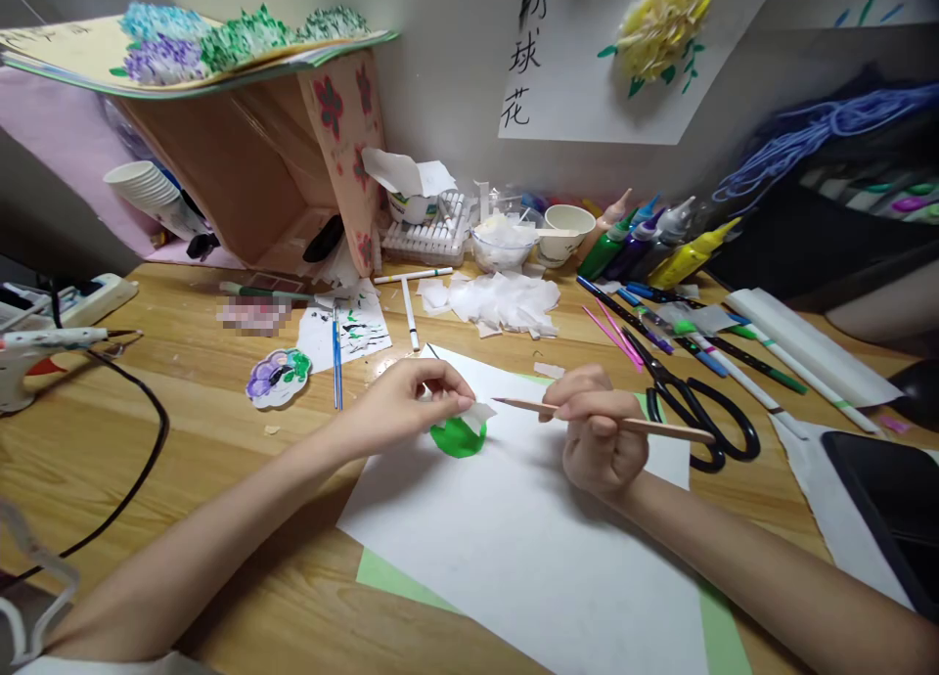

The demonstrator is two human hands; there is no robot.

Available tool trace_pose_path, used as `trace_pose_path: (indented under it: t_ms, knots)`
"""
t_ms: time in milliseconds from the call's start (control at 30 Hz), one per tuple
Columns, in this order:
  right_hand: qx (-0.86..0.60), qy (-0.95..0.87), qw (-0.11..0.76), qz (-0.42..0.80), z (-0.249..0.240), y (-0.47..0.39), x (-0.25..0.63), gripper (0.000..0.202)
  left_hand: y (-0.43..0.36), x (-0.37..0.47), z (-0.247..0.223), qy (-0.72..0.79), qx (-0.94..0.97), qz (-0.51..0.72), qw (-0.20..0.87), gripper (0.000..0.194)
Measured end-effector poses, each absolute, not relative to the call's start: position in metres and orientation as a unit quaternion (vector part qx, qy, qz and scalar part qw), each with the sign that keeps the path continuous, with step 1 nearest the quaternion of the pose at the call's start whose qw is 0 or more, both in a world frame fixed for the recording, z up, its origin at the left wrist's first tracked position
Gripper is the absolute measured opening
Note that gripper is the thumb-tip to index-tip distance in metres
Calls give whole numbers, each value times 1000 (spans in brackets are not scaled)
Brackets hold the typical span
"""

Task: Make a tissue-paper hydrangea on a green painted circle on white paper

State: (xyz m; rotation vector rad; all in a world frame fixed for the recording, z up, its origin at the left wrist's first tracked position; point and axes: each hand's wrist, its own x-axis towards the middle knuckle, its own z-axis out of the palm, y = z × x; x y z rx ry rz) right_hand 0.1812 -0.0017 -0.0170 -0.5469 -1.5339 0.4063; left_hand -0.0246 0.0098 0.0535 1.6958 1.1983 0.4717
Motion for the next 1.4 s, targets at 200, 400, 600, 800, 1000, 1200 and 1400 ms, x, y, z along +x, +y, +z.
trace_pose_path:
  t_ms: [200, 400, 600, 800, 1000, 1200, 1400]
  knots:
    - [-207, -790, 550, 175, -14, -4, 182, 20, 11, -18, 29, 518, 749, 196, 363, 13]
    - [-230, -811, 507, 178, -13, 0, 176, 18, 10, -19, 26, 514, 764, 191, 339, 10]
    - [-243, -824, 471, 202, -12, 1, 175, 16, 7, -24, 20, 536, 761, 237, 278, 15]
    - [-270, -814, 462, 224, -16, 4, 173, 16, -1, -42, 8, 586, 723, 273, 244, 21]
    - [-278, -825, 441, 218, -9, 8, 165, 15, -2, -46, 2, 594, 715, 275, 245, 19]
    - [-293, -842, 411, 191, 0, 10, 151, 13, 0, -47, 1, 596, 712, 279, 245, 19]
    - [-290, -803, 482, 196, -6, 8, 157, 18, -1, -46, 1, 595, 712, 281, 247, 20]
